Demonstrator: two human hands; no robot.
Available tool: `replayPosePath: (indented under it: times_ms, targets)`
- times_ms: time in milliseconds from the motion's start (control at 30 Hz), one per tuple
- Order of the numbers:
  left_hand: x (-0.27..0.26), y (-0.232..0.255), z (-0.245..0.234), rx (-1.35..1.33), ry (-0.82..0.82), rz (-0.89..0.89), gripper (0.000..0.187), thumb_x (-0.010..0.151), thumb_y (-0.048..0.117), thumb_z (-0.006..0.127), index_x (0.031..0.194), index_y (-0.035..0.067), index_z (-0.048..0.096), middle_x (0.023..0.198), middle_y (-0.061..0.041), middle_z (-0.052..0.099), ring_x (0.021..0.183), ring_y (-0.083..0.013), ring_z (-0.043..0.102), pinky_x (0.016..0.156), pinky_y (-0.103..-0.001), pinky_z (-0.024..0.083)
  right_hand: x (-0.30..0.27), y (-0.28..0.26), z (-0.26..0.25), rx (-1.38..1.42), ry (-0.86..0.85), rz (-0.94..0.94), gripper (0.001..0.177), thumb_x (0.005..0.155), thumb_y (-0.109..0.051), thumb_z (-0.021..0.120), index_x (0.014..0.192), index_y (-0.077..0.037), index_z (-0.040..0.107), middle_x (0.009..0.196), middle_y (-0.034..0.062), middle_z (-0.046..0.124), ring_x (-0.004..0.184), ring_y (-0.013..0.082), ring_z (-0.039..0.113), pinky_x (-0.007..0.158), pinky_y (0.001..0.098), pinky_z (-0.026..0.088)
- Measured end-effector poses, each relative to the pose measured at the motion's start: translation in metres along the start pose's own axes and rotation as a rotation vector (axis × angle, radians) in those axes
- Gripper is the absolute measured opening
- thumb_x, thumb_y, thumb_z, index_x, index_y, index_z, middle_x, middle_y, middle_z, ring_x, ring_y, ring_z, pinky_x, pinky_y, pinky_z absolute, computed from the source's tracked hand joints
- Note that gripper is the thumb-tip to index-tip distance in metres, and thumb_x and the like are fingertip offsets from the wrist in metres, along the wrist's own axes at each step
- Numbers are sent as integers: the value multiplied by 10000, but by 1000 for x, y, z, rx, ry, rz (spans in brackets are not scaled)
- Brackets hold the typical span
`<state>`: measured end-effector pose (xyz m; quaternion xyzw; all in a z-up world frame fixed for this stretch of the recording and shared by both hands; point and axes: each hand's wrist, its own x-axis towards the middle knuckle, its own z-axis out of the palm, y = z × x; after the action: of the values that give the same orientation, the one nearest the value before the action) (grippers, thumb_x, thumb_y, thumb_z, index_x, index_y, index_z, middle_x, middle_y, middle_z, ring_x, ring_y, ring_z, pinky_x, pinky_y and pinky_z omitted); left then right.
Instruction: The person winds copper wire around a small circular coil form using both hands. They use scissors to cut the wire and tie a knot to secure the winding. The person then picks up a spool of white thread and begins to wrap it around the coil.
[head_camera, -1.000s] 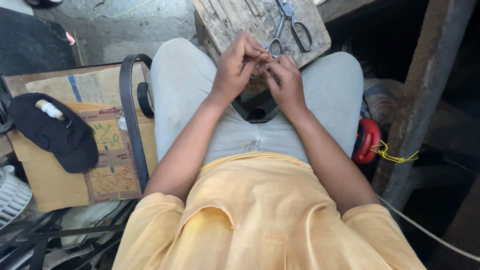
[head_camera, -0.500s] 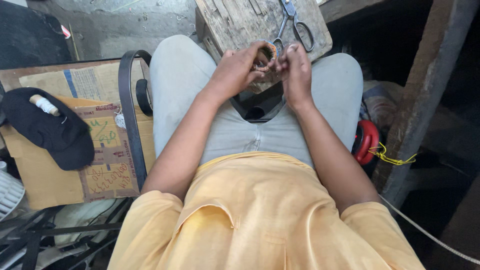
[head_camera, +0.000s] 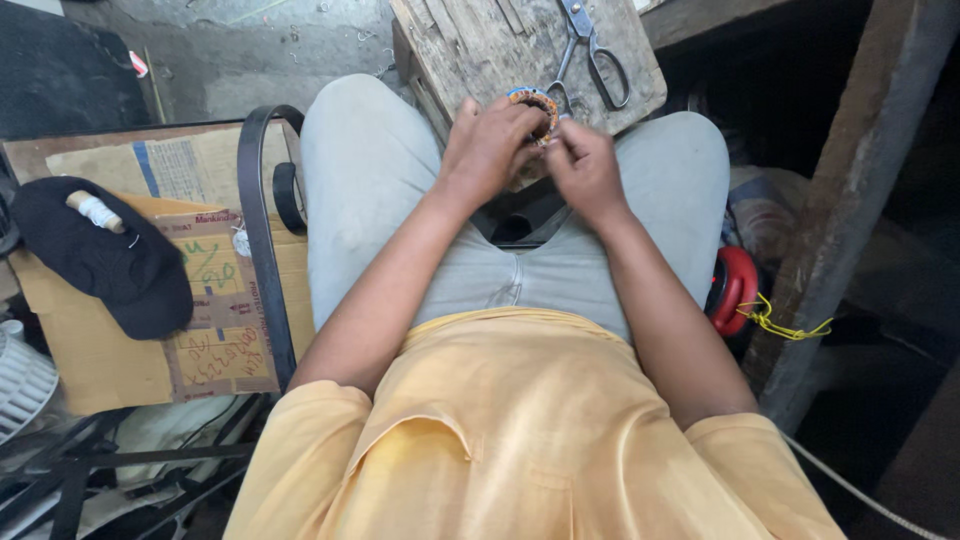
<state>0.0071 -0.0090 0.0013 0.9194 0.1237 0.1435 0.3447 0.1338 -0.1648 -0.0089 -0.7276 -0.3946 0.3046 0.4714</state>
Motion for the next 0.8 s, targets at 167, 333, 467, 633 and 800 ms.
replayPosePath:
  times_ms: [167, 333, 467, 633, 800]
  targets:
    - [3, 0, -6, -21, 2, 16, 254, 833, 200, 786, 1035, 140, 644, 1047, -29, 685, 1091, -268, 626, 794, -477, 415, 8, 4, 3, -216, -26, -207, 201, 989, -82, 595, 845, 18, 497, 720, 60, 447, 678, 157, 467, 617, 383, 400]
    - [4, 4, -11, -102, 56, 72, 264, 814, 230, 793, 1007, 124, 647, 1003, -43, 656, 1040, -284, 621, 766, -476, 456, 11, 15, 2, 294, 47, 29, 154, 1058, -84, 493, 912, -47, 527, 803, -5, 485, 738, 116, 464, 650, 317, 410]
    - [4, 7, -8, -96, 41, 60, 259, 802, 233, 798, 983, 127, 646, 1001, -35, 645, 1036, -292, 617, 776, -465, 460, 11, 20, -2, 752, 114, 184, 208, 1053, -111, 475, 848, -106, 443, 718, -27, 382, 610, 89, 342, 578, 263, 325]
    - [5, 6, -9, -61, 45, 84, 250, 807, 234, 798, 993, 135, 663, 1007, -20, 634, 1039, -268, 612, 782, -459, 447, 14, 5, -2, 890, 122, 95, 204, 1053, -118, 482, 857, -84, 433, 750, 15, 397, 633, 109, 341, 624, 285, 344]
    - [4, 3, -8, -30, 48, 112, 243, 817, 258, 803, 970, 135, 660, 1027, -22, 626, 1051, -263, 600, 803, -450, 456, 13, -10, 1, 875, 80, 45, 213, 1048, -157, 478, 862, -55, 453, 821, 51, 449, 719, 154, 448, 748, 324, 440]
